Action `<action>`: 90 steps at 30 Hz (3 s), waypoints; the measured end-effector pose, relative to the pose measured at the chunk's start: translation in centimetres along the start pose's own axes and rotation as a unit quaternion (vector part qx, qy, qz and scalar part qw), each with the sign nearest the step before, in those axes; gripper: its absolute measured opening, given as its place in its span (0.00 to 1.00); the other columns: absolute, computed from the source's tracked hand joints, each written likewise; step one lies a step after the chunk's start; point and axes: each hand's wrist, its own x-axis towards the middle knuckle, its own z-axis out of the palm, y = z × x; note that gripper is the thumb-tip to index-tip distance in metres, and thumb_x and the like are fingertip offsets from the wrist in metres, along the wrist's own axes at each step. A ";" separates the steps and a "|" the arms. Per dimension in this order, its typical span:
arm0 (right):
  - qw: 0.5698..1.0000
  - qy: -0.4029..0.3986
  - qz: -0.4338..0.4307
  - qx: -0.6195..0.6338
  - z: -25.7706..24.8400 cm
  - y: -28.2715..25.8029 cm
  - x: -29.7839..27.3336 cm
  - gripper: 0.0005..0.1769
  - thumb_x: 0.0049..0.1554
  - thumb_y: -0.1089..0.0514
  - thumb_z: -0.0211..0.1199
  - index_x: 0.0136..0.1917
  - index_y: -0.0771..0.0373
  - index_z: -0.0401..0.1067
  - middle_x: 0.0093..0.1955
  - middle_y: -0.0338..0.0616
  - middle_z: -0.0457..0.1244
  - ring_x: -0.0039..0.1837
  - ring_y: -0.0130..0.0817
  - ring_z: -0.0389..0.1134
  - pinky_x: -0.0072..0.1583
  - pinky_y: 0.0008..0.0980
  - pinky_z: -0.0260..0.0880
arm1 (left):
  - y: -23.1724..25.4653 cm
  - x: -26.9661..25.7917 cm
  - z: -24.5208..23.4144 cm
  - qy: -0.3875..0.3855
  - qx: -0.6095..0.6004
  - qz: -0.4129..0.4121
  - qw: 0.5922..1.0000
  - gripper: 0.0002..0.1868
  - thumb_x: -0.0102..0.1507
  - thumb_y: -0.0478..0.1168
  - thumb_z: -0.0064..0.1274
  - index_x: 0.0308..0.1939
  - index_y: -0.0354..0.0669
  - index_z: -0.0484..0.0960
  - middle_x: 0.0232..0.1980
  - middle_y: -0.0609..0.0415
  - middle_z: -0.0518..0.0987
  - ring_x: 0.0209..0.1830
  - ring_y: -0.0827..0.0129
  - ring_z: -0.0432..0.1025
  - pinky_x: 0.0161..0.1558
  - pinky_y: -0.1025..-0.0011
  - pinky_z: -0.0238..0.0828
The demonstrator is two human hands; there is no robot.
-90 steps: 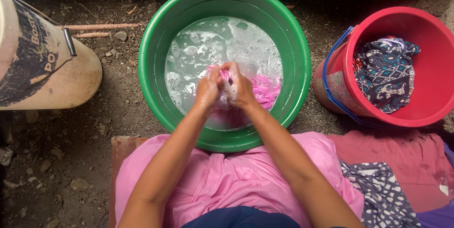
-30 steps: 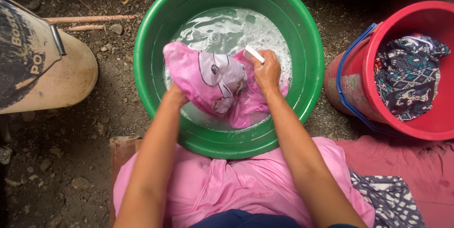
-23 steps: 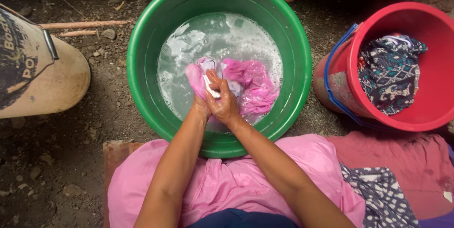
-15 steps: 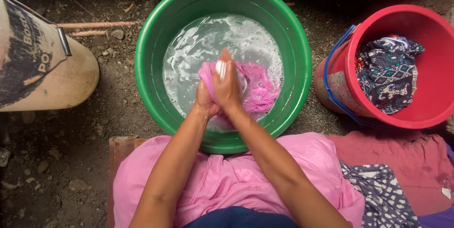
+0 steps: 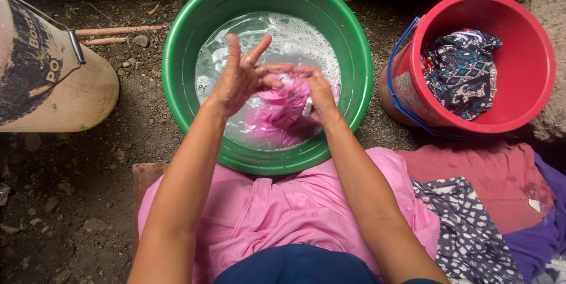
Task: The person washes a pink garment by hand in a green basin of water, applying a bar of soap and scrubbing the fabric together while sitting on the ground.
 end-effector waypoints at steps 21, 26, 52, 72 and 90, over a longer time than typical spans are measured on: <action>0.999 -0.024 -0.008 0.048 0.7 -2.1 -1.3 0.15 0.70 0.53 0.53 0.62 0.66 0.70 0.54 0.45 0.58 0.43 0.27 0.59 0.38 0.28 0.69 | -0.6 0.6 0.9 0.105 0.103 0.082 0.986 0.22 0.71 0.51 0.55 0.59 0.37 0.82 0.44 0.53 0.79 0.40 0.71 0.71 0.40 0.72 0.71; 0.931 -0.193 -0.056 -0.306 -0.7 4.1 -2.0 0.13 0.61 0.59 0.61 0.59 0.63 0.70 0.54 0.45 0.67 0.55 0.30 0.68 0.57 0.33 0.69 | 3.1 -0.3 1.7 0.030 -0.030 0.078 0.996 0.40 0.62 0.50 0.61 0.72 0.48 0.56 0.61 0.49 0.74 0.58 0.62 0.73 0.58 0.62 0.76; 0.715 -0.161 -0.221 -0.644 1.1 -1.8 -1.0 0.36 0.54 0.34 0.67 0.59 0.67 0.76 0.70 0.57 0.52 0.79 0.62 0.47 0.74 0.76 0.35 | -6.2 1.4 -0.6 0.086 -0.380 0.064 0.919 0.25 0.73 0.49 0.37 0.61 0.30 0.75 0.58 0.41 0.81 0.59 0.56 0.76 0.64 0.60 0.73; 0.929 0.043 -0.081 -0.357 3.4 2.7 2.7 0.18 0.68 0.45 0.56 0.44 0.59 0.71 0.37 0.42 0.64 0.41 0.24 0.66 0.47 0.26 0.68 | -13.0 4.4 1.0 0.367 0.034 -0.055 0.928 0.24 0.65 0.57 0.52 0.36 0.37 0.83 0.30 0.55 0.77 0.25 0.73 0.68 0.24 0.68 0.63; 0.911 0.111 -0.223 -0.329 9.8 0.7 0.5 0.21 0.65 0.61 0.66 0.30 0.66 0.71 0.25 0.46 0.58 0.29 0.27 0.53 0.33 0.36 0.50 | -15.7 5.2 1.3 0.377 -0.171 -0.112 0.903 0.23 0.69 0.59 0.49 0.37 0.43 0.80 0.31 0.53 0.70 0.26 0.65 0.64 0.26 0.64 0.57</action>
